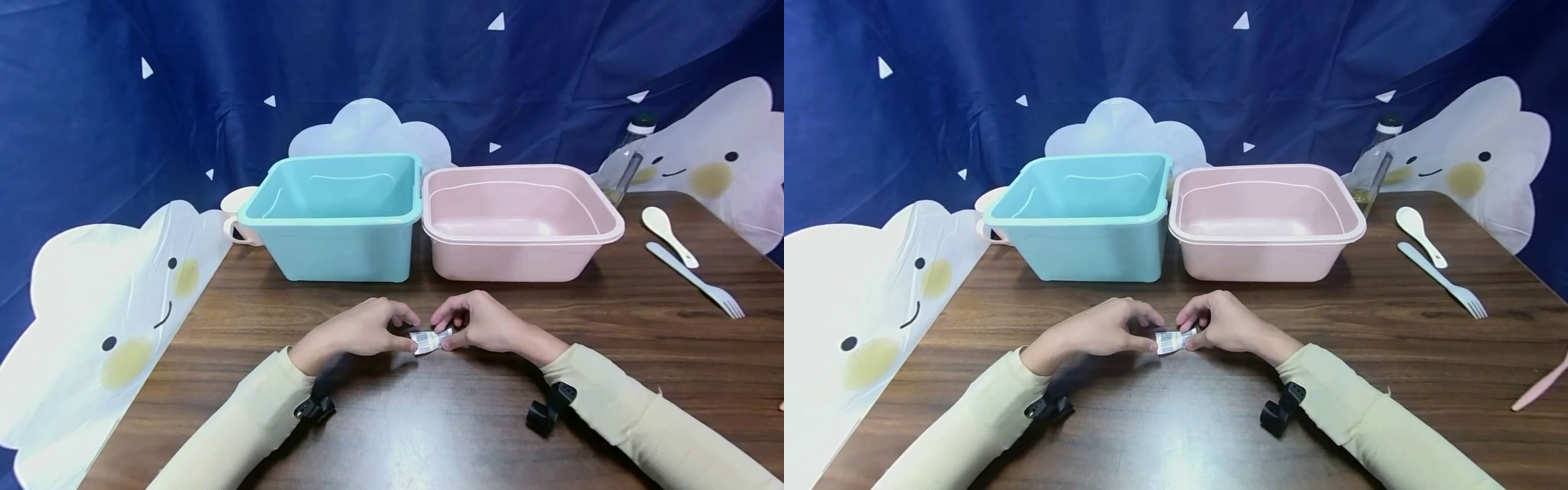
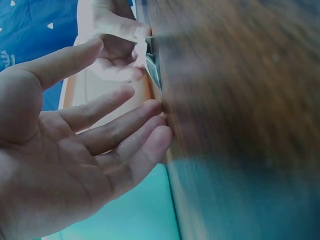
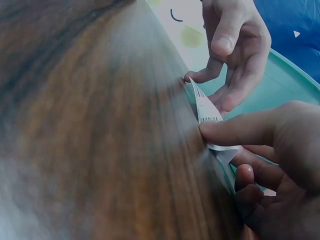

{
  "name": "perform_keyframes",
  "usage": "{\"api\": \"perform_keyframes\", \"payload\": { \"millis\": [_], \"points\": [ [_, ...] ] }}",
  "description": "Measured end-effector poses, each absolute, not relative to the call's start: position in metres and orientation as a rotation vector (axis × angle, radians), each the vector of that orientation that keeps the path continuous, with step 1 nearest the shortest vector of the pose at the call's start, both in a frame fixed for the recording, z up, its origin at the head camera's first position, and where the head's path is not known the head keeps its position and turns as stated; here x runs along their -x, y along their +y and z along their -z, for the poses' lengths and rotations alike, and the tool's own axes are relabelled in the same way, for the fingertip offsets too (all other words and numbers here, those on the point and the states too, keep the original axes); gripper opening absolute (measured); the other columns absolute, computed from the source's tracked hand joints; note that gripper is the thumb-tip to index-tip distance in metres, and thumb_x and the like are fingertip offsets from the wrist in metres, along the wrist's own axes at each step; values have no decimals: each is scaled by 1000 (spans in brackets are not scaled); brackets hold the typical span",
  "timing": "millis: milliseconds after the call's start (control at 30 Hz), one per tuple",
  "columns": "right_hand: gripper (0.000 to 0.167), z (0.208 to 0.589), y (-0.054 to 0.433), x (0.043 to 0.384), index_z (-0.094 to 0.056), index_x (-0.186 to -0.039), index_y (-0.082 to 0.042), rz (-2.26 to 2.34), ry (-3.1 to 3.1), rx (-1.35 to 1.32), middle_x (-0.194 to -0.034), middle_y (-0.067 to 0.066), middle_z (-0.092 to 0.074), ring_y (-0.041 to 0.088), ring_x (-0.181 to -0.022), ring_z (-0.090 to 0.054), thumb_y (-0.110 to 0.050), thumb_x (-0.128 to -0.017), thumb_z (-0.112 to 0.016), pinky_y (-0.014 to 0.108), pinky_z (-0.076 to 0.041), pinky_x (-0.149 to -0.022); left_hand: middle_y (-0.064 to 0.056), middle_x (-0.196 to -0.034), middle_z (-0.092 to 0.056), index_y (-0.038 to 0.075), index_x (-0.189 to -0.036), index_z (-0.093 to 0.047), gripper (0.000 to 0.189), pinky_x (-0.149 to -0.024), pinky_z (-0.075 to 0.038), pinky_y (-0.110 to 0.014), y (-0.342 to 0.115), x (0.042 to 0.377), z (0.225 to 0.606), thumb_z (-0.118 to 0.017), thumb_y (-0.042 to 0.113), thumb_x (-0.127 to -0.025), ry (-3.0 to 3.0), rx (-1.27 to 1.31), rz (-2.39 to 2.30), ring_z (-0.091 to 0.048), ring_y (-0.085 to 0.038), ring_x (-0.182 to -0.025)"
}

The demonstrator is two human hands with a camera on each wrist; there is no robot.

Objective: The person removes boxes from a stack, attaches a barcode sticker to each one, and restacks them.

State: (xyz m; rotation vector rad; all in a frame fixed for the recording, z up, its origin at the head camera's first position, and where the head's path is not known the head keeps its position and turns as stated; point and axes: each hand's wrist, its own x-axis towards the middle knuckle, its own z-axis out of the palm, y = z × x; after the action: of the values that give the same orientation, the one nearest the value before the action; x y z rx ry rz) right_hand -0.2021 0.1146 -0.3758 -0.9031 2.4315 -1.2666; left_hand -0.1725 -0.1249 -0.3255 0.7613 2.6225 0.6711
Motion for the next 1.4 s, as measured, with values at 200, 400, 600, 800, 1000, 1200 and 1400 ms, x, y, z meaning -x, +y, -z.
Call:
{"api": "perform_keyframes", "payload": {
  "millis": [200,400,600,800,1000,1200,1400],
  "points": [
    [25,374,116,201,-75,-98,-9,1277,2470,934,-86,-3,-75,13,-81,-59,-7,-75,-86,21,-49,-71,-4,-116,-74,10,-119,-70,33,-97,-52,-37,-124,173,326,-76,24,-89,2591,-760,-751,-66,-21,-110],
    [25,368,116,200,-76,-99,-10,1359,2466,979,-86,-5,-75,10,-80,-60,-9,-77,-86,21,-48,-69,-2,-109,-75,8,-119,-70,32,-89,-54,-32,-126,176,327,-73,26,-93,2574,-717,-875,-68,-14,-99],
    [26,364,115,197,-75,-102,-7,1446,2376,1085,-90,0,-75,10,-81,-65,-6,-77,-86,25,-53,-72,-4,-102,-75,2,-119,-69,34,-83,-54,-26,-128,176,326,-70,27,-95,2544,-700,-1013,-68,-10,-91],
    [29,363,114,193,-73,-105,-6,1493,2302,1144,-93,1,-75,12,-88,-69,-6,-79,-84,32,-58,-84,-4,-98,-74,2,-117,-69,32,-72,-52,-22,-129,177,326,-72,23,-93,2468,-638,-1097,-63,-7,-80],
    [30,363,115,193,-73,-107,-10,1491,2324,1179,-94,-2,-75,11,-92,-70,-4,-80,-83,35,-57,-88,-4,-91,-73,2,-115,-69,27,-66,-53,-25,-128,178,327,-72,17,-93,2396,-608,-1182,-62,-12,-73],
    [31,361,114,192,-73,-109,-9,1504,2299,1141,-96,0,-75,14,-93,-71,-3,-80,-83,30,-58,-87,-4,-84,-72,-1,-111,-69,23,-64,-54,-29,-128,178,328,-72,11,-92,2353,-607,-1251,-63,-15,-68],
    [44,362,109,191,-67,-118,2,1625,2173,1111,-110,17,-68,18,-98,-70,12,-77,-78,33,-61,-81,-3,-79,-68,-3,-107,-70,19,-61,-51,-27,-128,178,330,-71,2,-89,2368,-592,-1306,-58,-12,-64]
  ]
}}
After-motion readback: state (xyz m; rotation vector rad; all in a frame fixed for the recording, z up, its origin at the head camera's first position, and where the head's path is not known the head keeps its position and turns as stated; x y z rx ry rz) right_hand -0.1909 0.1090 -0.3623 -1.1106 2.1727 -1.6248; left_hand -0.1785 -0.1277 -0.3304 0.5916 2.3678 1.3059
